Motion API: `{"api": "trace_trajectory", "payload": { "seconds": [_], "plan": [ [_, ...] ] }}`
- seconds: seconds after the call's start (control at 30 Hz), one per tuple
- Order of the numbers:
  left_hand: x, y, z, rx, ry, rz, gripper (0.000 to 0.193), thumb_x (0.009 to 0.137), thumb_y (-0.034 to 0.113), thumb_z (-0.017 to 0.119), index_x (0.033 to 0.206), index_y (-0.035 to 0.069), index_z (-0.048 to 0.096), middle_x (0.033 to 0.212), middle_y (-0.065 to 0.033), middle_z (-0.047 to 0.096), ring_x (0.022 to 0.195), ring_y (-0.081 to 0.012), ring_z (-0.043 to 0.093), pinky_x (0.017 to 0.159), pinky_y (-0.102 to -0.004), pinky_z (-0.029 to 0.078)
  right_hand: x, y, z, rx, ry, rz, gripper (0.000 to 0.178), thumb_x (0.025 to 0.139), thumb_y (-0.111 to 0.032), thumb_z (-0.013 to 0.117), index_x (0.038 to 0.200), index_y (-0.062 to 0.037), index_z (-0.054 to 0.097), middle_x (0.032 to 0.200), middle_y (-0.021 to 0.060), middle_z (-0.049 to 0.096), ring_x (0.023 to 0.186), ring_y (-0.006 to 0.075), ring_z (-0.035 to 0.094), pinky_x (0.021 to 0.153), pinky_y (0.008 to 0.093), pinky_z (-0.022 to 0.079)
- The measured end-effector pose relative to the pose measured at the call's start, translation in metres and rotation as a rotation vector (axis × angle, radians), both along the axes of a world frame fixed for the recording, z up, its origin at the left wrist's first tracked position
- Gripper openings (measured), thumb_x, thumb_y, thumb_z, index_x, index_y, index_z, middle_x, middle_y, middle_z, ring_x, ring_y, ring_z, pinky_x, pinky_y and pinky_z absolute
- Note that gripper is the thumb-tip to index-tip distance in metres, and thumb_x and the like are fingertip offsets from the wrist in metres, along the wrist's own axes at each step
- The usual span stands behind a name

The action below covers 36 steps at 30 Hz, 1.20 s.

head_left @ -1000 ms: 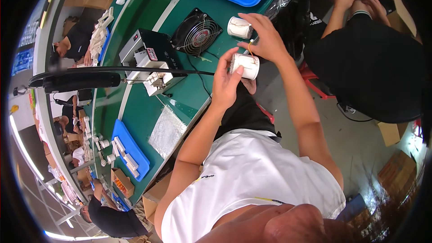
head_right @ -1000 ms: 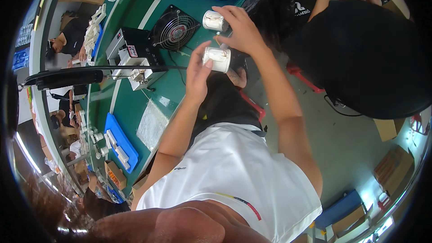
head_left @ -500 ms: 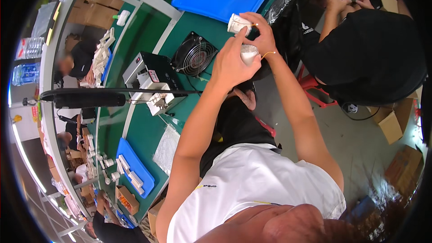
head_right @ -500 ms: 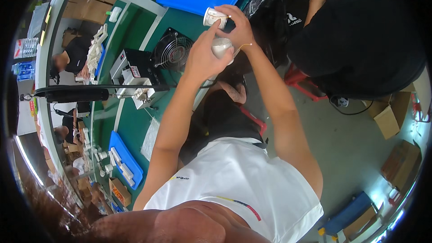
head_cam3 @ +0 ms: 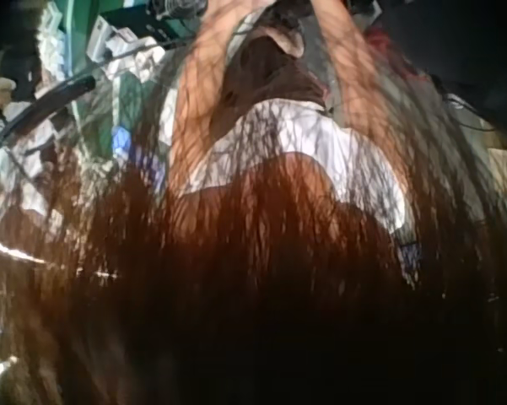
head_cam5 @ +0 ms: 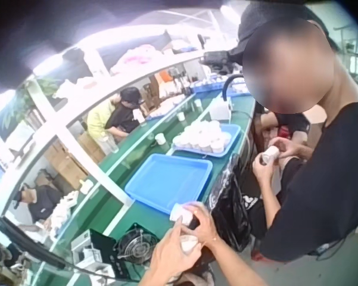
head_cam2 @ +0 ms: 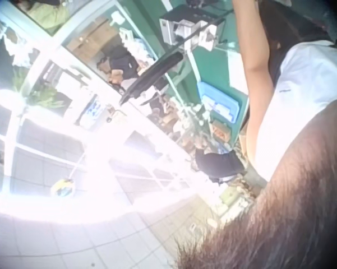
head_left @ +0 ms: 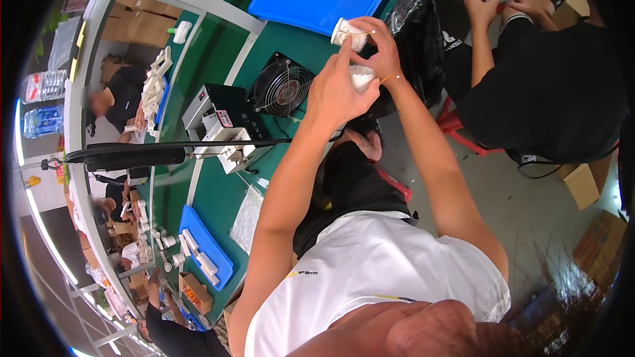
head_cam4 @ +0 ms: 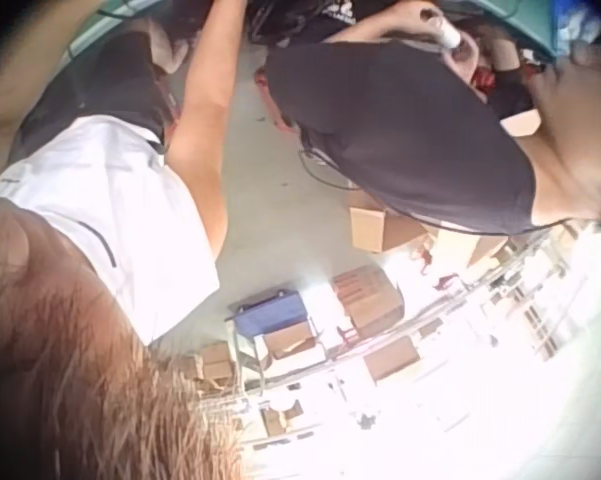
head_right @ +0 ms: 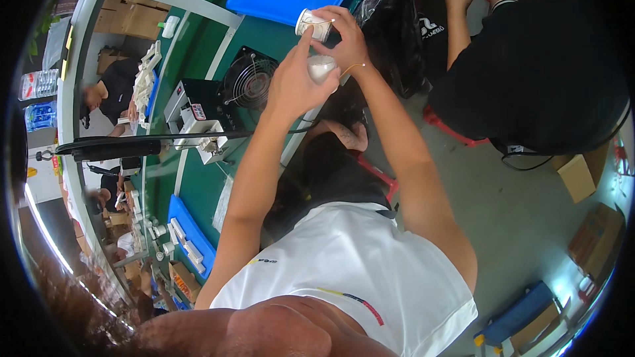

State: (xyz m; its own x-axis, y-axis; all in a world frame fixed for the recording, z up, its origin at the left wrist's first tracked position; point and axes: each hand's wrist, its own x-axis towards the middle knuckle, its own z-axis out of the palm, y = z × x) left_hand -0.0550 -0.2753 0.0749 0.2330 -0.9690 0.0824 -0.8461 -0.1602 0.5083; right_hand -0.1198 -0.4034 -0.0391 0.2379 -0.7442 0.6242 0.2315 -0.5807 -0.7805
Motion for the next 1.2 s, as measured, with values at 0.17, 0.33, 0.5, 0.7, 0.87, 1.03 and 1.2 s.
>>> {"api": "trace_trajectory", "payload": {
  "seconds": [0.17, 0.33, 0.5, 0.7, 0.87, 1.03, 1.2],
  "plan": [
    [0.007, 0.004, -0.013, -0.208, 0.058, 0.016, 0.073, 0.078, 0.031, 0.077, 0.139, 0.0, 0.051, 0.113, -0.0207, 0.064, 0.1, -0.0388, 0.067, 0.085, -0.0445, 0.055, 0.001, -0.002, 0.004, -0.073, 0.048, -0.032, 0.062, 0.065, -0.007, 0.086, 0.123, -0.0143, 0.067, 0.125, 0.0075, 0.061, 0.113, 0.0274, 0.062, 0.091, 0.0361, 0.055],
    [0.006, 0.029, -0.031, -0.411, 0.25, 0.156, 0.044, 0.087, 0.016, 0.073, 0.127, 0.005, 0.06, 0.117, -0.0162, 0.063, 0.105, -0.0286, 0.064, 0.09, -0.037, 0.05, -0.005, 0.005, 0.009, -0.215, 0.172, -0.031, 0.06, 0.067, -0.012, 0.086, 0.124, -0.0119, 0.067, 0.122, 0.0104, 0.066, 0.114, 0.0334, 0.061, 0.098, 0.0415, 0.049],
    [-0.009, 0.067, -0.042, -0.642, 0.268, 0.216, 0.054, 0.08, 0.01, 0.073, 0.13, 0.004, 0.055, 0.116, -0.0192, 0.059, 0.109, -0.0369, 0.059, 0.096, -0.0408, 0.047, 0.012, 0.008, 0.002, -0.423, 0.434, -0.05, 0.065, 0.066, -0.026, 0.089, 0.126, -0.0125, 0.068, 0.12, 0.0149, 0.062, 0.115, 0.0357, 0.056, 0.101, 0.0443, 0.045],
    [-0.032, 0.174, -0.043, -0.56, 0.531, 0.18, 0.055, 0.081, 0.007, 0.071, 0.133, 0.004, 0.055, 0.119, -0.0165, 0.058, 0.112, -0.0325, 0.058, 0.098, -0.0405, 0.048, -0.002, 0.002, -0.005, -0.527, 0.447, -0.008, 0.077, 0.073, -0.023, 0.092, 0.138, -0.005, 0.057, 0.132, 0.0179, 0.056, 0.121, 0.0342, 0.052, 0.1, 0.0433, 0.045],
    [-0.008, 0.302, -0.058, -0.7, 0.898, 0.683, 0.047, 0.087, 0.006, 0.069, 0.133, 0.008, 0.058, 0.126, -0.0091, 0.062, 0.119, -0.019, 0.058, 0.103, -0.0361, 0.048, -0.032, 0.013, -0.008, -0.45, 0.084, -0.046, 0.053, 0.087, -0.014, 0.08, 0.131, 0.0031, 0.057, 0.128, 0.0177, 0.059, 0.11, 0.0269, 0.06, 0.088, 0.035, 0.054],
    [0.1, 0.475, -0.019, -0.644, 0.496, 1.53, 0.051, 0.082, 0.026, 0.083, 0.122, 0.0, 0.064, 0.112, -0.0135, 0.069, 0.103, -0.0233, 0.068, 0.087, -0.0354, 0.057, -0.045, 0.132, 0.0, -0.326, 0.019, 0.183, 0.017, 0.09, 0.002, 0.065, 0.107, 0.0058, 0.066, 0.103, 0.0151, 0.067, 0.088, 0.0233, 0.064, 0.079, 0.034, 0.054],
    [0.213, 0.695, -0.089, 0.099, 0.124, 1.565, 0.052, 0.087, 0.011, 0.062, 0.14, 0.015, 0.059, 0.136, -0.0174, 0.062, 0.122, -0.0295, 0.061, 0.101, -0.0399, 0.048, 0.011, 0.275, 0.048, -0.469, 0.176, 0.671, 0.016, 0.074, 0.006, 0.071, 0.086, -0.004, 0.074, 0.08, 0.0107, 0.071, 0.068, 0.0253, 0.066, 0.064, 0.033, 0.052]
  ]
}}
